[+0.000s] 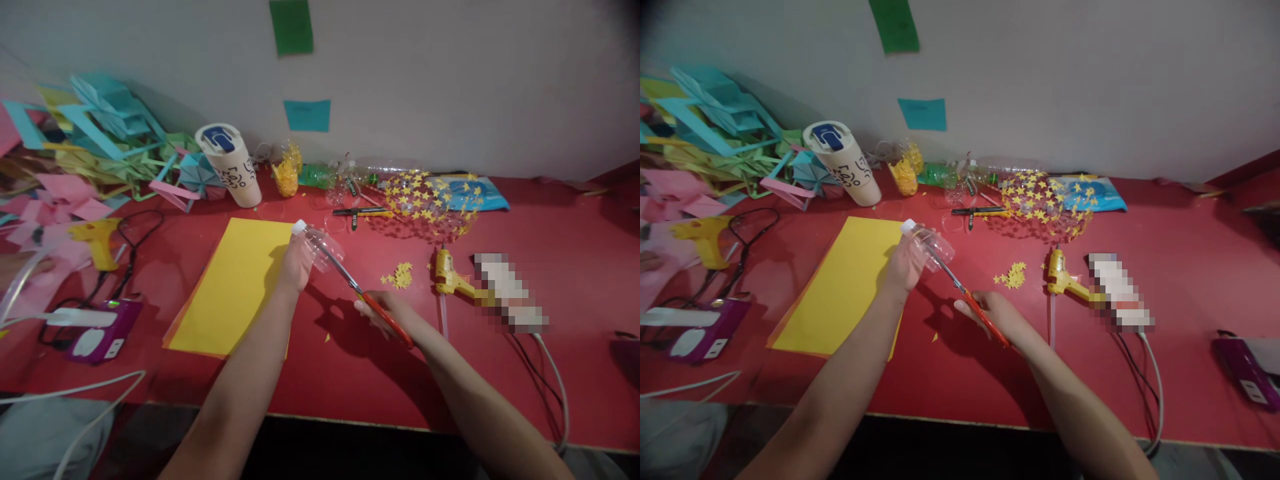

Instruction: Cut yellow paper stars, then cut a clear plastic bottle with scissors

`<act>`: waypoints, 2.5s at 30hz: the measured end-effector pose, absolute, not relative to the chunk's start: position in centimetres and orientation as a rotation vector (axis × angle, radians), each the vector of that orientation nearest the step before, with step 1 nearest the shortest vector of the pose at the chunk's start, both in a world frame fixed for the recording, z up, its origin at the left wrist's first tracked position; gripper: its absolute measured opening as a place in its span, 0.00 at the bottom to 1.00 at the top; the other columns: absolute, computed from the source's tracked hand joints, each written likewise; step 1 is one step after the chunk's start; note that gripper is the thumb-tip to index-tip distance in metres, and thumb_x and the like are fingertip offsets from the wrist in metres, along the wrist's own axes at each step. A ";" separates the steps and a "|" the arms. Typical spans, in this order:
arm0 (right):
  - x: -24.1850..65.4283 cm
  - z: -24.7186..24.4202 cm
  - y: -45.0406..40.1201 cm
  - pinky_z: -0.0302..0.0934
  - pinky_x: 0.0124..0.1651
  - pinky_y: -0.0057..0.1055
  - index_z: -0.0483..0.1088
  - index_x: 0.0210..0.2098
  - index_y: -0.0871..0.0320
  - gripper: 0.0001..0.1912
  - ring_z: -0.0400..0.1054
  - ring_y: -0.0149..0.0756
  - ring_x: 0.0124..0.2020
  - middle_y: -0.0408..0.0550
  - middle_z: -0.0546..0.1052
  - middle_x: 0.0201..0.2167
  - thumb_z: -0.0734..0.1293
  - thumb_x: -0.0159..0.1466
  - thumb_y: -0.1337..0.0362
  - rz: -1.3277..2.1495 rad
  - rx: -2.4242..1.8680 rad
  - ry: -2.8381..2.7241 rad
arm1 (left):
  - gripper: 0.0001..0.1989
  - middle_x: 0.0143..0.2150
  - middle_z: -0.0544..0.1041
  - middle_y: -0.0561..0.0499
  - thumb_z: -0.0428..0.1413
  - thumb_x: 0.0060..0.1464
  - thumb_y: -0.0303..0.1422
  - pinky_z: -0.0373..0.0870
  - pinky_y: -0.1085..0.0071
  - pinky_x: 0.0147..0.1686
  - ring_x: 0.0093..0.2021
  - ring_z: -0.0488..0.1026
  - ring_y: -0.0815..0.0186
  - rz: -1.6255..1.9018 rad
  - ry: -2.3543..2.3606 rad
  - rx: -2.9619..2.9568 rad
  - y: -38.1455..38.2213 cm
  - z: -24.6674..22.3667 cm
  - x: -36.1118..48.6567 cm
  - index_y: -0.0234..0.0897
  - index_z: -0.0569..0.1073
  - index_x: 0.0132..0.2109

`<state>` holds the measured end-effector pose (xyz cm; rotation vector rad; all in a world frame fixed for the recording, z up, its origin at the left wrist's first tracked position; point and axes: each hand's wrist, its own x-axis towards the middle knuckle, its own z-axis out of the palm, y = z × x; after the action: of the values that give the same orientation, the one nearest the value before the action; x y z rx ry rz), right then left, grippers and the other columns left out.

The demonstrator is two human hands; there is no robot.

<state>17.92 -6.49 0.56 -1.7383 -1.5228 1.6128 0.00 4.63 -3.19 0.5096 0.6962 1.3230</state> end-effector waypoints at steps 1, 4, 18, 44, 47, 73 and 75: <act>18.1 0.7 -6.5 0.51 0.19 0.26 0.57 0.23 0.53 0.30 0.57 0.27 0.13 0.35 0.60 0.13 0.65 0.53 0.32 1.588 -1.722 -1.543 | 0.07 0.36 0.80 0.49 0.54 0.58 0.37 0.68 0.64 0.52 0.40 0.78 0.65 1.334 0.682 0.489 4.8 -3.2 -0.4 0.39 0.74 0.38; 19.0 1.3 -6.5 0.52 0.21 0.27 0.58 0.25 0.53 0.30 0.58 0.28 0.16 0.35 0.60 0.15 0.64 0.53 0.31 1.529 -1.660 -1.595 | 0.07 0.36 0.79 0.50 0.55 0.55 0.37 0.69 0.65 0.51 0.39 0.77 0.66 1.351 0.668 0.421 5.0 -3.2 -1.1 0.38 0.73 0.36; 19.4 1.8 -6.5 0.46 0.24 0.28 0.54 0.21 0.53 0.34 0.49 0.28 0.21 0.36 0.56 0.18 0.61 0.53 0.28 1.477 -1.702 -1.837 | 0.14 0.32 0.79 0.49 0.45 0.63 0.32 0.74 0.69 0.45 0.37 0.77 0.68 1.325 0.728 0.251 4.8 -2.3 -0.7 0.38 0.72 0.32; 19.4 1.0 -7.0 0.48 0.20 0.26 0.55 0.23 0.53 0.29 0.54 0.26 0.16 0.35 0.59 0.16 0.63 0.58 0.35 1.618 -1.641 -1.679 | 0.09 0.32 0.78 0.51 0.51 0.61 0.31 0.69 0.69 0.43 0.35 0.76 0.69 1.309 0.695 0.370 4.6 -3.2 -0.3 0.36 0.73 0.33; 19.4 0.7 -6.9 0.47 0.19 0.26 0.57 0.24 0.54 0.28 0.53 0.25 0.15 0.34 0.59 0.15 0.63 0.59 0.36 1.642 -1.676 -1.649 | 0.05 0.33 0.78 0.51 0.55 0.58 0.33 0.68 0.68 0.46 0.35 0.75 0.69 1.305 0.686 0.390 4.7 -3.5 -0.4 0.37 0.73 0.34; 18.9 0.2 -6.5 0.45 0.19 0.27 0.56 0.21 0.53 0.30 0.52 0.27 0.15 0.36 0.57 0.14 0.61 0.56 0.32 1.535 -1.780 -1.716 | 0.04 0.30 0.75 0.53 0.59 0.50 0.30 0.65 0.71 0.39 0.31 0.72 0.71 1.306 0.673 0.572 4.7 -3.7 -0.1 0.36 0.72 0.35; 18.8 0.4 -6.4 0.45 0.19 0.27 0.57 0.21 0.53 0.31 0.51 0.26 0.14 0.36 0.57 0.13 0.62 0.55 0.32 1.527 -1.810 -1.715 | 0.04 0.30 0.75 0.54 0.59 0.50 0.29 0.65 0.71 0.40 0.32 0.72 0.71 1.302 0.689 0.552 4.8 -3.8 -0.2 0.37 0.71 0.34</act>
<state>18.76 -6.42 0.41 -1.8100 -1.7150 1.5273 -0.16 4.76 -3.76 0.5519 0.6885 1.3023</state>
